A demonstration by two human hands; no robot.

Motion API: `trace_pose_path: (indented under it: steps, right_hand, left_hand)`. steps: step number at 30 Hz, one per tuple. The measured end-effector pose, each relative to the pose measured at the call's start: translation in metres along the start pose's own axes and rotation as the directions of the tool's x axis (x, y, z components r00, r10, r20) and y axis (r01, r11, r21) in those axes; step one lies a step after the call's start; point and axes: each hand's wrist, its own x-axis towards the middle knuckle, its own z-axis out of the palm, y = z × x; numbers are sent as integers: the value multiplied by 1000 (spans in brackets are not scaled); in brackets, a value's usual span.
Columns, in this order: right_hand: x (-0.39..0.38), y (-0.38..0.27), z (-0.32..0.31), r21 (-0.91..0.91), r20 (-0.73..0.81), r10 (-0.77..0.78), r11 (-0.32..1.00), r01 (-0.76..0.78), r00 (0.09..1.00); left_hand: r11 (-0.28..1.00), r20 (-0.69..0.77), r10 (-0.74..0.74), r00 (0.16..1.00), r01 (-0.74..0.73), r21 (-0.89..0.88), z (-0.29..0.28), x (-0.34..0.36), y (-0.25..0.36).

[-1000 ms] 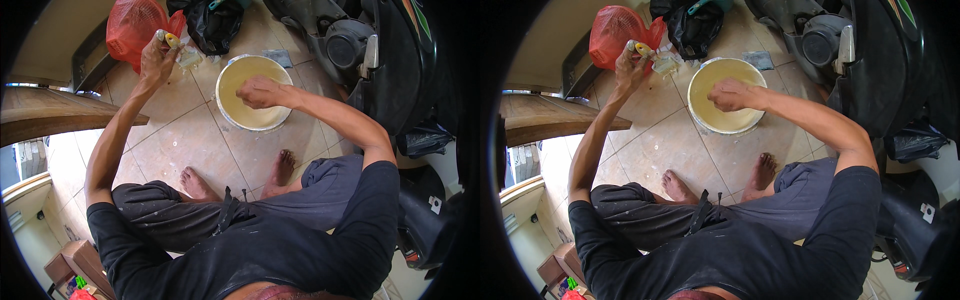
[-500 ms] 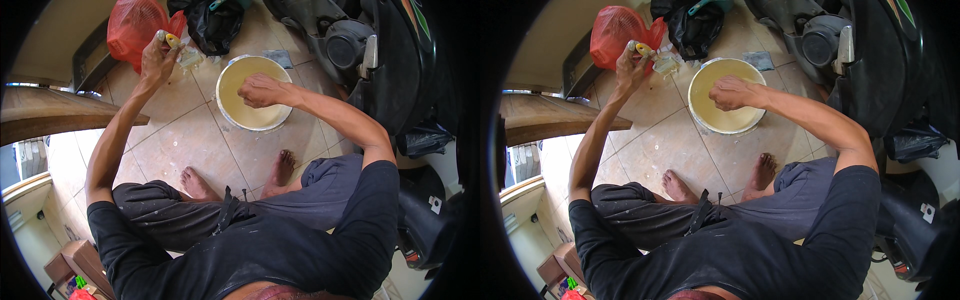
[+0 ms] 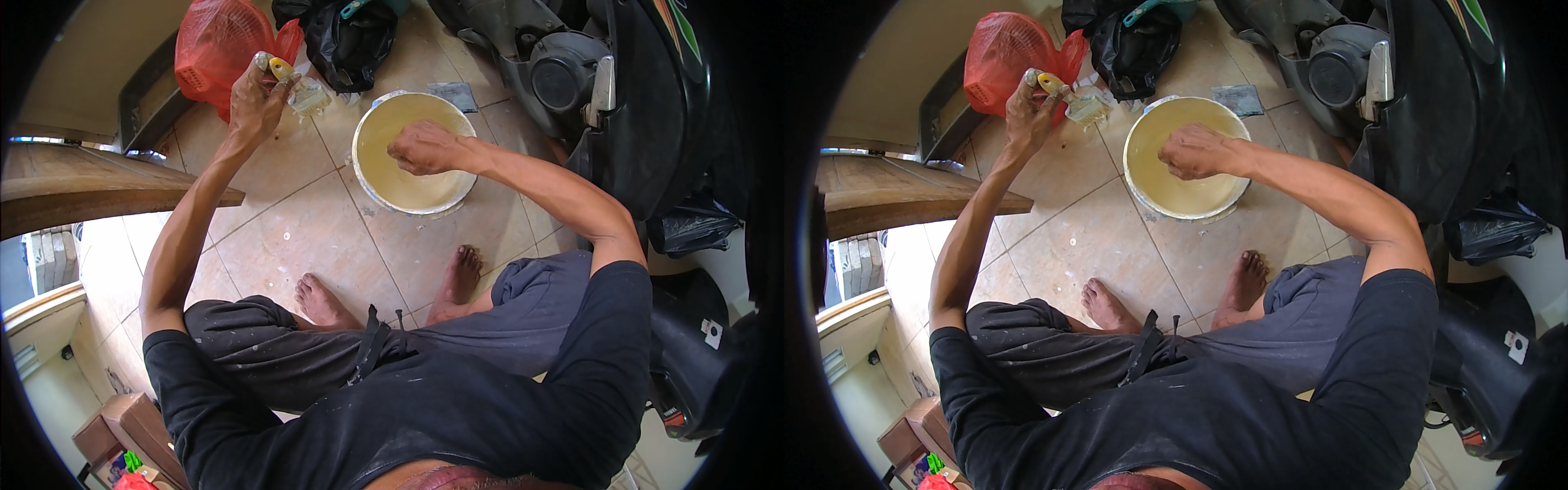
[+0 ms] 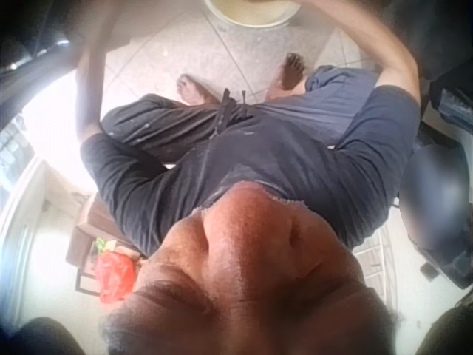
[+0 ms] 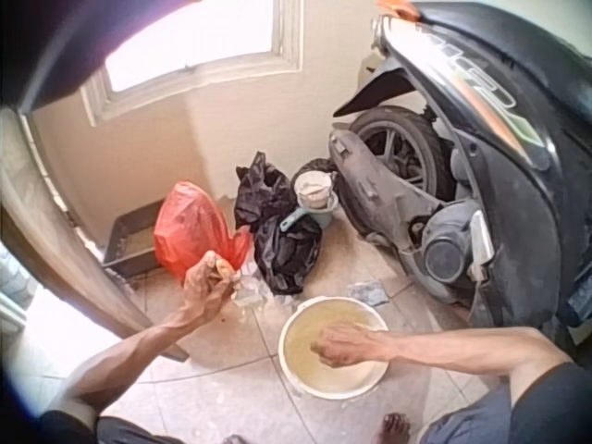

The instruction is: The person stirs a yellow liquid in a bucket using a stick, then adds water from a bottle and continues stirring. A paintbrush is briefly handled but not used for painting.

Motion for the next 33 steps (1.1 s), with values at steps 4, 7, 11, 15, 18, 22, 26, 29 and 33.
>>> trace_pose_path:
  steps: [4, 7, 11, 15, 18, 22, 26, 29, 33]
  right_hand:
    - [0, 15, 19, -178, -232, -30, 984, -12, 972]
    - [0, 9, 13, -265, -123, -48, 964, 14, 991]
    - [3, -7, -5, -156, 107, 22, 988, -5, 994]
    - [0, 4, 5, 16, -106, 44, 999, -43, 993]
    - [-5, 19, 19, -211, -365, -96, 977, 19, 926]
    - [-6, 12, 10, -243, -20, -21, 970, 16, 1000]
    - [1, 5, -8, -34, 204, 27, 999, -20, 979]
    - [-1, 10, 3, 43, -70, 36, 999, -33, 997]
    - [-5, 22, 24, -115, -412, -103, 992, 60, 905]
  left_hand:
    - [1000, -9, 30, 1000, -29, 8, 4, 3, 0]
    - [999, -13, 29, 999, -29, 18, 3, 1, -2]
    - [1000, -21, 21, 1000, -21, 12, -1, -2, -1]
    - [999, 1, 8, 1000, -8, -36, 2, 0, 1]
    - [999, -17, 41, 999, -41, 10, 3, 2, -2]
    - [998, -24, 18, 1000, -19, -57, 3, 0, -4]
    - [1000, -24, 8, 1000, -8, 15, -2, 2, 7]
    - [998, -37, 64, 997, -64, 10, -1, 5, 10]
    - [998, -26, 61, 998, -62, -31, 4, 3, -4]
